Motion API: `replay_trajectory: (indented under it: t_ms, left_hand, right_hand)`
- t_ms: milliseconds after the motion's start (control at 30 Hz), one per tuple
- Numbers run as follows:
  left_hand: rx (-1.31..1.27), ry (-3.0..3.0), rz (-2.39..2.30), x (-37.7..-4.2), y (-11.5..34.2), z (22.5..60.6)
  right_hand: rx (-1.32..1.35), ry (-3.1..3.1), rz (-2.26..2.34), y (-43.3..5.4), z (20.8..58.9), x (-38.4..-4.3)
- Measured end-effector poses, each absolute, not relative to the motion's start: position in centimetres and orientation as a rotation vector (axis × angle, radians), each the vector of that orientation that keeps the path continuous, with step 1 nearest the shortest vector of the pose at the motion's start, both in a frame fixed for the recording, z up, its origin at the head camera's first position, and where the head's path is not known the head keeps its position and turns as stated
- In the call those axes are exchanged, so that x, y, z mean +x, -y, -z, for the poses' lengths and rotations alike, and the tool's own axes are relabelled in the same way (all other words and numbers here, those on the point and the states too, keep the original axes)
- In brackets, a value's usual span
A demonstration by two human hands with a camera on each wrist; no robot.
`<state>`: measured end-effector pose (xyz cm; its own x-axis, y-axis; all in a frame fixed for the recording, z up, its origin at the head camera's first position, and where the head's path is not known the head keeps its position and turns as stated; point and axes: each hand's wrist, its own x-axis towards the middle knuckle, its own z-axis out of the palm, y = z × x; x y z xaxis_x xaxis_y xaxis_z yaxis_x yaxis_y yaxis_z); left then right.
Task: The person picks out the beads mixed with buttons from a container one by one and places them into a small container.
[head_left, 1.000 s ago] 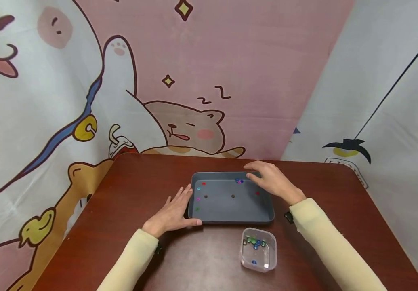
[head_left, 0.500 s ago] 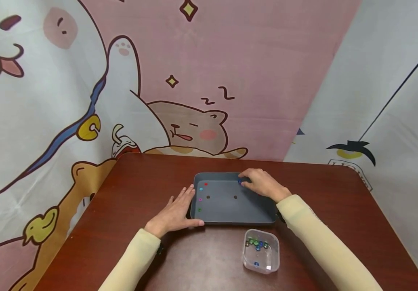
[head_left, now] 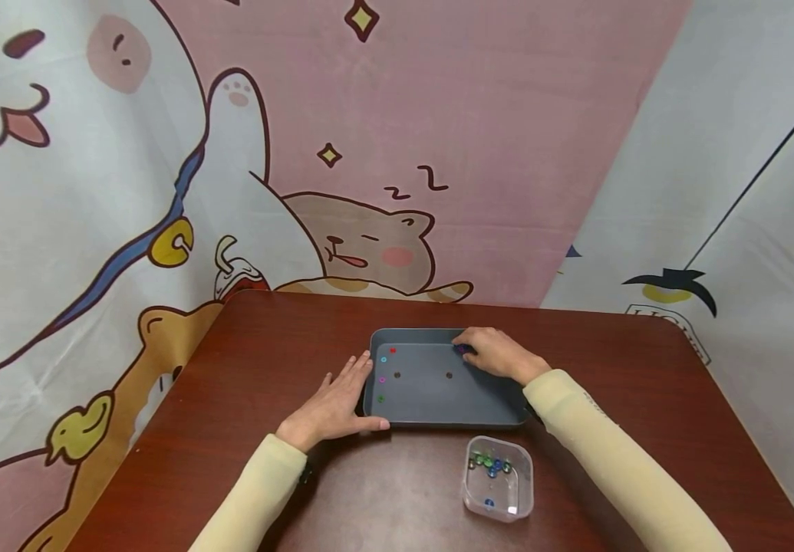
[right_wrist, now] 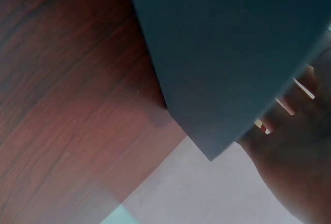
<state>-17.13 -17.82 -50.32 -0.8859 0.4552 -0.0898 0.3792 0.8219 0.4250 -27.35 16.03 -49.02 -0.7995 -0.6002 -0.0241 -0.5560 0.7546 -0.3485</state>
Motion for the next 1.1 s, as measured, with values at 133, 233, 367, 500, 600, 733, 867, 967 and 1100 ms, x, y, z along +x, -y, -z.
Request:
replay_trajectory:
  t_ms: [133,233,367,500,600,733,867,967,1100]
  left_hand:
    - [0.642,-2.803,-0.598,-17.0,17.7,50.4]
    - [0.639,-2.796,-0.6,-17.0,17.6,50.4]
    - [0.637,-2.798,-0.612,-17.0,17.4,50.5]
    - [0.635,-2.793,-0.62,-17.0,17.3,50.6]
    - [0.628,-2.787,-0.615,-17.0,17.2,50.6]
    - [0.63,-2.788,-0.611,-17.1,17.1,50.5]
    - [0.636,-2.788,-0.618,-17.2,17.2,50.5]
    - [0.618,-2.78,-0.613,-17.2,17.3,50.5]
    - [0.594,-2.773,-0.632,-17.1,17.7,50.3]
  right_hand:
    - [-0.965,-2.839,0.438,-16.2,49.6,-27.1]
    - [-0.978,-2.853,0.392,-16.3,50.0,-27.0]
    - [-1.004,-2.884,0.38,-16.4,50.3,-26.9]
    - [-1.074,-2.926,0.351,-16.5,50.6,-26.9]
    - [-1.108,-2.955,0.321,-16.7,50.7,-26.8]
    - [-1.116,-2.98,0.338,-17.1,50.5,-26.6]
    - [-1.128,-3.004,0.431,-17.4,49.4,-26.1]
    - [-1.16,-3.011,0.508,-17.7,48.2,-25.6]
    - [-1.21,-3.02,0.556,-17.9,46.7,-24.6]
